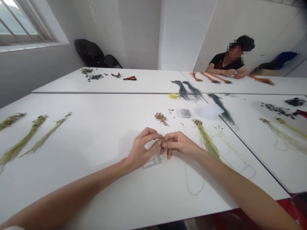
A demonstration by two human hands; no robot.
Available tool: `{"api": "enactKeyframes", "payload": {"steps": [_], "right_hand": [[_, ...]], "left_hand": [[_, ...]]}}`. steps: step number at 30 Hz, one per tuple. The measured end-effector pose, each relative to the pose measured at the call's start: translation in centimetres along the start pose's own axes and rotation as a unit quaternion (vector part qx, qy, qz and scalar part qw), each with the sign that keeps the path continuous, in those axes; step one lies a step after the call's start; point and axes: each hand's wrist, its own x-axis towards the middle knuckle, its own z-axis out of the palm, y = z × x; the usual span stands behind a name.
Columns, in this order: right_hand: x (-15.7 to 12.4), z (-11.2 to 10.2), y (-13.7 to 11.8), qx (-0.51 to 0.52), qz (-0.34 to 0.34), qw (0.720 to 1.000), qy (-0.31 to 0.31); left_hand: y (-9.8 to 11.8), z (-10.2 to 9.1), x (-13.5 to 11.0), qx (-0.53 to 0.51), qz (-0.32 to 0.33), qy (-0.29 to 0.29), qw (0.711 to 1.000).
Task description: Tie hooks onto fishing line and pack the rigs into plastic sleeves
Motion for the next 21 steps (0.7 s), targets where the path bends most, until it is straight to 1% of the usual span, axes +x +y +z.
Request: {"api": "enactKeyframes", "payload": {"steps": [5, 8, 13, 16, 21], "right_hand": [[-0.08, -0.24, -0.19, 0.0, 0.003, 1.0, 0.028], [-0.18, -0.26, -0.4, 0.003, 0.007, 1.0, 0.028], [-0.21, -0.33, -0.54, 0.003, 0.0, 1.0, 0.028], [-0.18, -0.26, -0.42, -0.017, -0.015, 0.998, 0.057], [-0.13, 0.34, 0.0, -0.085, -0.045, 0.987, 0.129]], "left_hand": [[-0.05, -0.04, 0.18, 0.01, 0.02, -0.02, 1.0], [-0.3, -0.1, 0.24, 0.017, 0.032, -0.027, 0.999], [-0.85, -0.16, 0.25, 0.076, 0.064, -0.05, 0.994], [-0.93, -0.15, 0.23, 0.122, 0.08, -0.052, 0.988], [-0.95, -0.03, 0.16, 0.17, 0.066, -0.04, 0.982]]}}
